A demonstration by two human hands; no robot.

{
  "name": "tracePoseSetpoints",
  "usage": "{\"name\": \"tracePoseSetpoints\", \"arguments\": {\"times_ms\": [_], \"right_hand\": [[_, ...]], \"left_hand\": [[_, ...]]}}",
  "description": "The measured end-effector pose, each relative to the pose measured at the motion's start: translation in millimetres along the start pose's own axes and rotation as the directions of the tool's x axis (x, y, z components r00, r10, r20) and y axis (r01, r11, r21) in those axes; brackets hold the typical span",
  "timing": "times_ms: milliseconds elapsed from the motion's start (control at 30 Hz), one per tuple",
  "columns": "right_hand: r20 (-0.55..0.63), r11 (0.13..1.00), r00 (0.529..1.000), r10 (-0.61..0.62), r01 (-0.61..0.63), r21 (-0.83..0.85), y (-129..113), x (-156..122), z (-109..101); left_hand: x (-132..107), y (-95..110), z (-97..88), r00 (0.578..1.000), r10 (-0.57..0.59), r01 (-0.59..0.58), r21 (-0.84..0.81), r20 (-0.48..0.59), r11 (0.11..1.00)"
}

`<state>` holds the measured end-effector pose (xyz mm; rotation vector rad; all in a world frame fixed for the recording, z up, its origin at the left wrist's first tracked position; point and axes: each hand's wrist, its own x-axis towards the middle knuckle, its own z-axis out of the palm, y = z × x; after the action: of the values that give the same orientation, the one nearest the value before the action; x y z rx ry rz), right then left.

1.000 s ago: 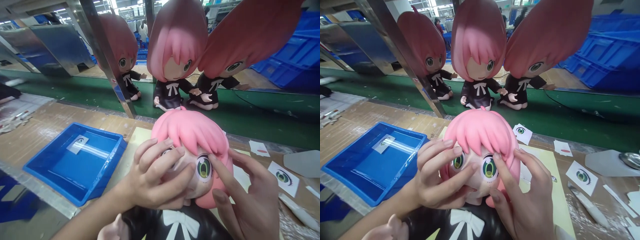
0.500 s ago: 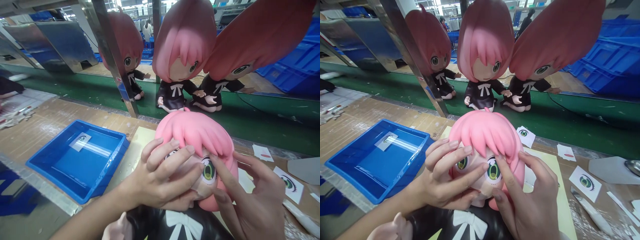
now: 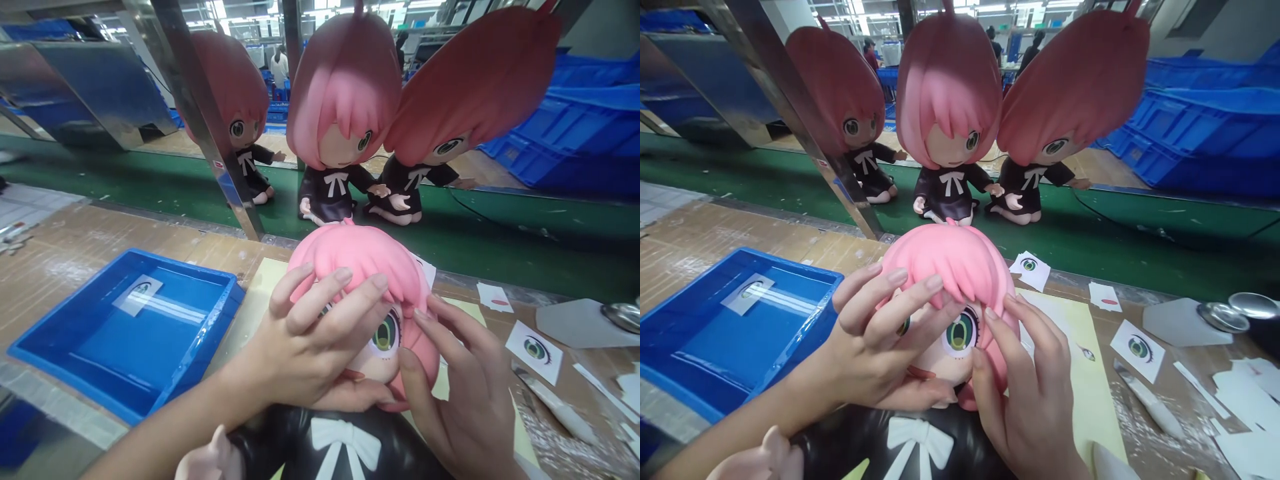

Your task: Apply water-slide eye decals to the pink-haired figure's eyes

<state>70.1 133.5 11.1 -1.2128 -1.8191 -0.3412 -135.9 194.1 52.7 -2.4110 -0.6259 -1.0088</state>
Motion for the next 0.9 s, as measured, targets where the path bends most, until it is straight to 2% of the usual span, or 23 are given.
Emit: {"name": "tracePoseSetpoints", "arguments": {"times_ms": [467,667,900], "right_hand": [[0.005,1.0,1.0,0.003,-0.003,0.025,-0.8,0.2,0.3],[0.009,0.999,1.0,0.019,-0.019,0.036,-1.5,0.4,-0.7],[0.008,0.999,1.0,0.017,-0.017,0.036,-1.7,1.2,-2.6]], "left_hand": [[-1.0,-0.7,-1.2,0.999,0.034,-0.034,-0.013,-0.025,0.999],[3.3,1.9,-2.2,0.998,-0.014,0.017,-0.052,0.056,0.998],[2.0,-1.8,0.1,0.999,0.047,-0.047,-0.019,-0.001,0.999]]}}
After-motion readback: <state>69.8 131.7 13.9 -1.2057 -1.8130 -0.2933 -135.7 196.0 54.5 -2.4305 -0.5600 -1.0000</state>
